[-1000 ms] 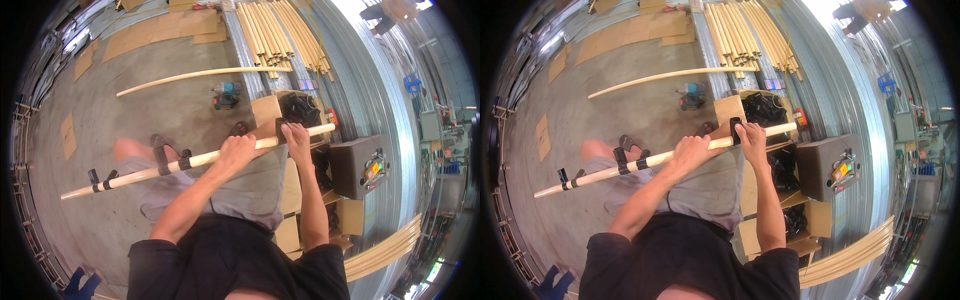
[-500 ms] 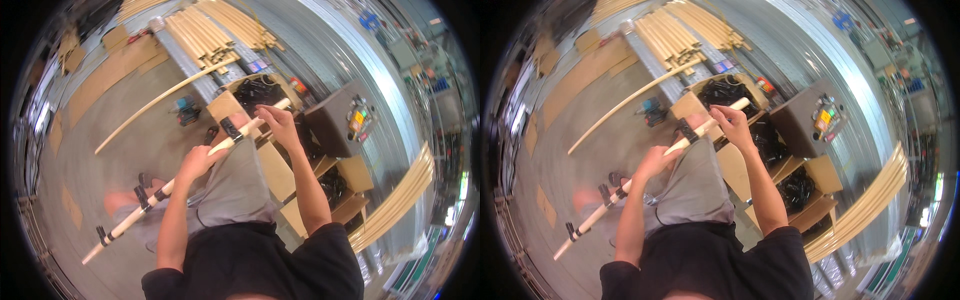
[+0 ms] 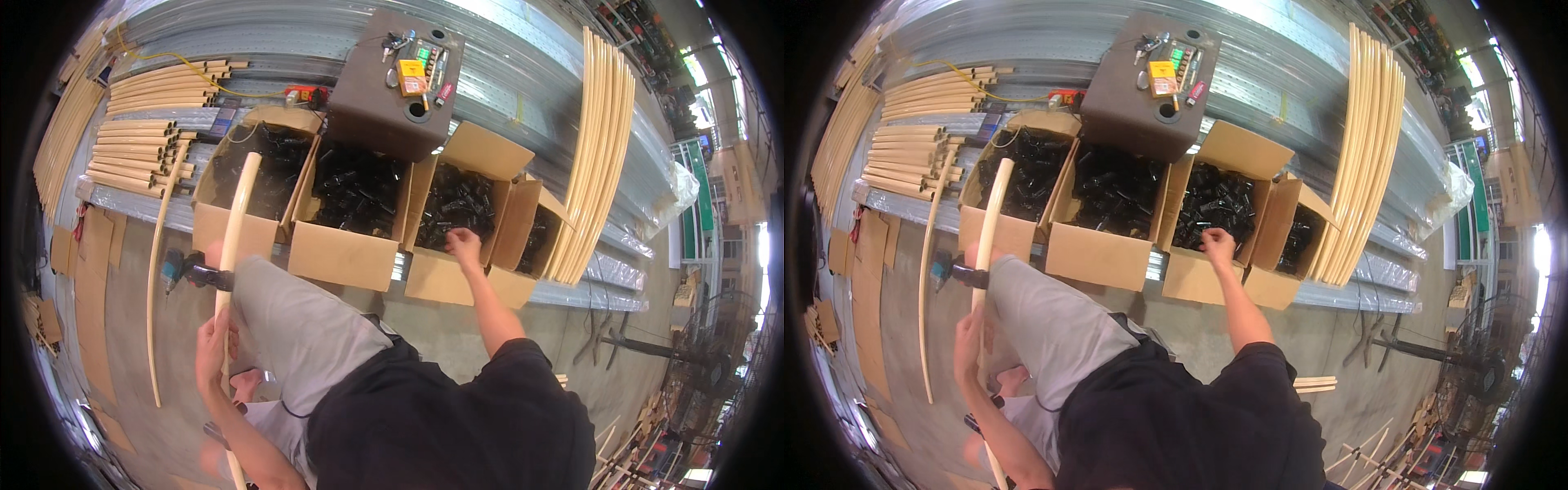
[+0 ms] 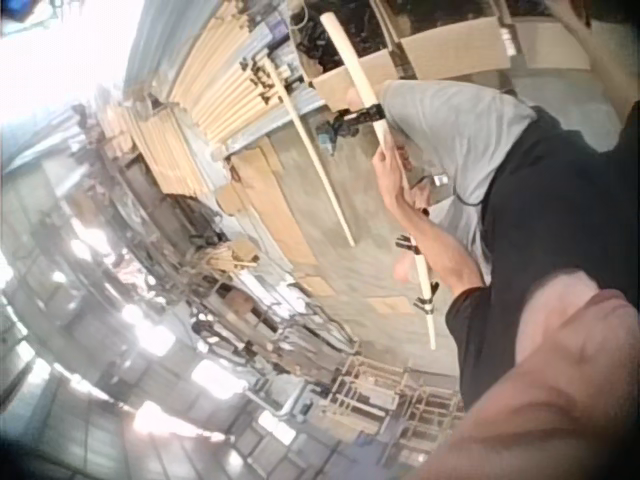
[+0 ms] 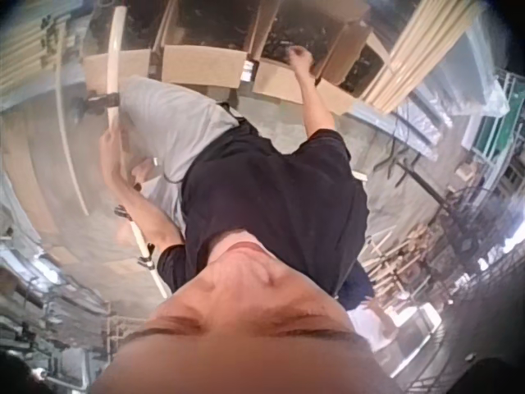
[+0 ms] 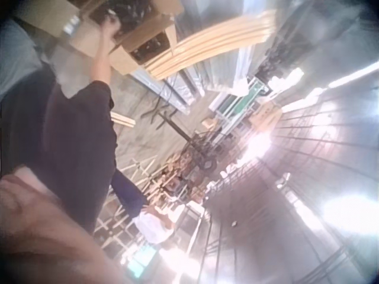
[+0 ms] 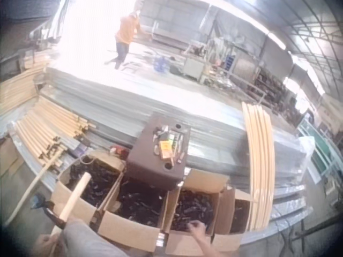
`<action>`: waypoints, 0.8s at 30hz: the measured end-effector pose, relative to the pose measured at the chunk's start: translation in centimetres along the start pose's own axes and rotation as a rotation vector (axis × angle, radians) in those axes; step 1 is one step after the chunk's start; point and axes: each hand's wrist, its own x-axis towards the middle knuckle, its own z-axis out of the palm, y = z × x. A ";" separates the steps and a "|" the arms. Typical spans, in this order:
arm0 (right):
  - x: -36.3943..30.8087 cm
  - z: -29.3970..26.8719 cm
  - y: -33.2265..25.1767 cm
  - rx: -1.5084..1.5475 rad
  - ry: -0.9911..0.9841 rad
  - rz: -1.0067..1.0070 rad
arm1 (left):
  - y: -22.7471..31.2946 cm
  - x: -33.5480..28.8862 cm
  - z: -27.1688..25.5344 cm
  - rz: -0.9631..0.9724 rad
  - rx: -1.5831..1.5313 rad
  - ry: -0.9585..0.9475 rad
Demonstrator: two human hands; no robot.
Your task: The person attaches black plastic clips onto long wooden poles by hand, sliding them into position and snapping them shut.
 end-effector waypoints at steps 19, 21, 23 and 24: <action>16.8 -6.7 2.8 -1.221 -0.066 -0.171 | 3.2 -3.3 6.7 -0.150 -0.022 0.072; 17.1 -6.9 2.5 -1.294 -0.091 -0.252 | 3.5 -4.0 6.9 -0.126 -0.023 0.036; 17.3 -7.3 2.1 -1.285 -0.162 -0.332 | 2.3 -4.7 6.9 -0.067 -0.010 -0.011; 17.3 -7.4 1.8 -1.241 -0.170 -0.368 | 2.3 -5.0 7.0 -0.067 -0.005 -0.011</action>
